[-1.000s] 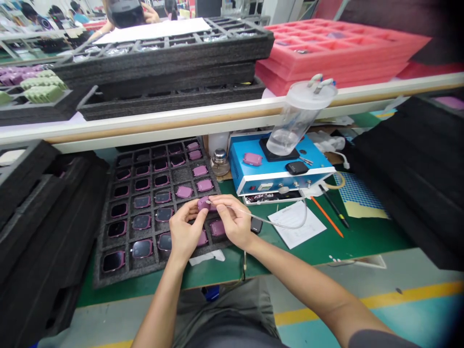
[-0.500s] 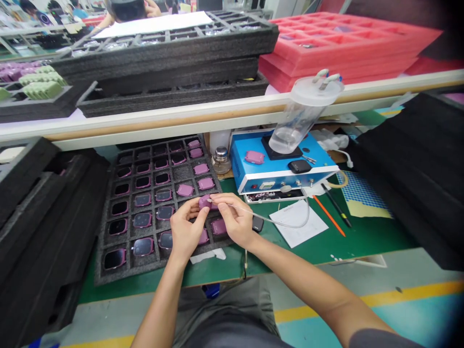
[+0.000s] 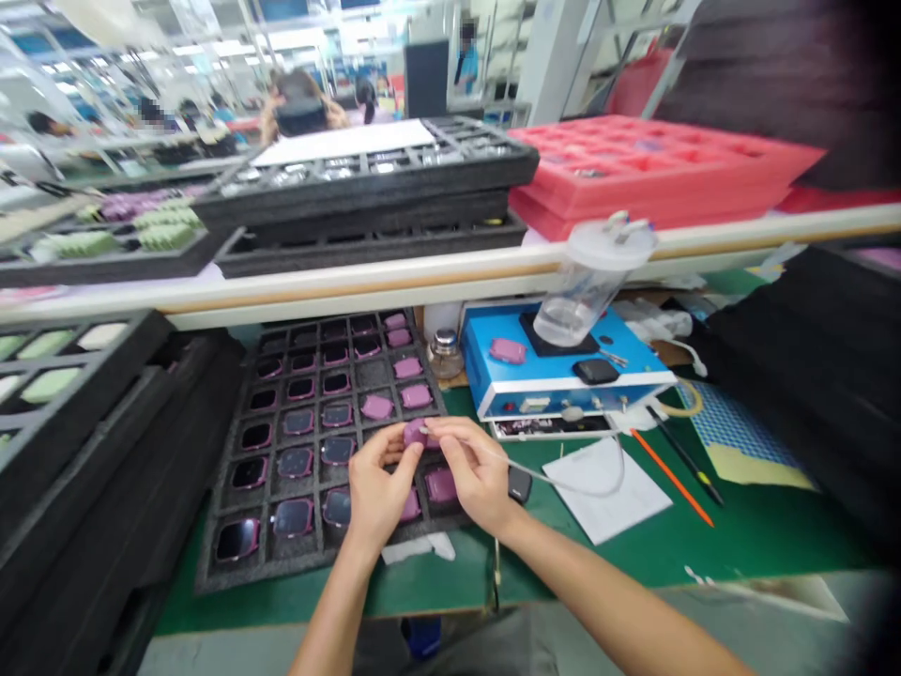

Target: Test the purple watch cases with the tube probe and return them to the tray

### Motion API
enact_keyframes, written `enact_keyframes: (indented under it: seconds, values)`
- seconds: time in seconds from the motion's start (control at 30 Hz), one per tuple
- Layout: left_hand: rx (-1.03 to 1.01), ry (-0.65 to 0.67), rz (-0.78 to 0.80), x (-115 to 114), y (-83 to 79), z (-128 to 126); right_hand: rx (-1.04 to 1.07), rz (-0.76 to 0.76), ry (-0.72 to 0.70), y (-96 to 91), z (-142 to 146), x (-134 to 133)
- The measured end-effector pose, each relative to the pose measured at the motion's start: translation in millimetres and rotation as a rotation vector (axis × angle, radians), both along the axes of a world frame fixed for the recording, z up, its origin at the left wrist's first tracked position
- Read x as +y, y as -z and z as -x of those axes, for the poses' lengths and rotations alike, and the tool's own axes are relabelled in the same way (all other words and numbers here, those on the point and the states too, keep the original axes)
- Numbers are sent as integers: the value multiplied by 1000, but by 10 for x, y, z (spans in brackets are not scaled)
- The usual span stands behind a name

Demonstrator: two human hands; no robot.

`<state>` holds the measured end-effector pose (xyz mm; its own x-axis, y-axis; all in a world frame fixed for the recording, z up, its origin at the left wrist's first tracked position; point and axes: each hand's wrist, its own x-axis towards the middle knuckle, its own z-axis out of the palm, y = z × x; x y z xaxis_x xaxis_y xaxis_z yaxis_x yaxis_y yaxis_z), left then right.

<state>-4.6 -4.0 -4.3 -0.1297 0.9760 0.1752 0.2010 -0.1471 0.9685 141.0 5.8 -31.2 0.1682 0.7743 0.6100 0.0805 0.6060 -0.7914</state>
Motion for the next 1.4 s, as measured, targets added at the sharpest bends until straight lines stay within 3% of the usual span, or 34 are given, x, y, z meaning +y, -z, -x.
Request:
enact_keyframes:
  seconds: [1.4]
  values:
    - [17, -28, 24, 52, 16, 17, 81, 15, -59, 76, 25, 43]
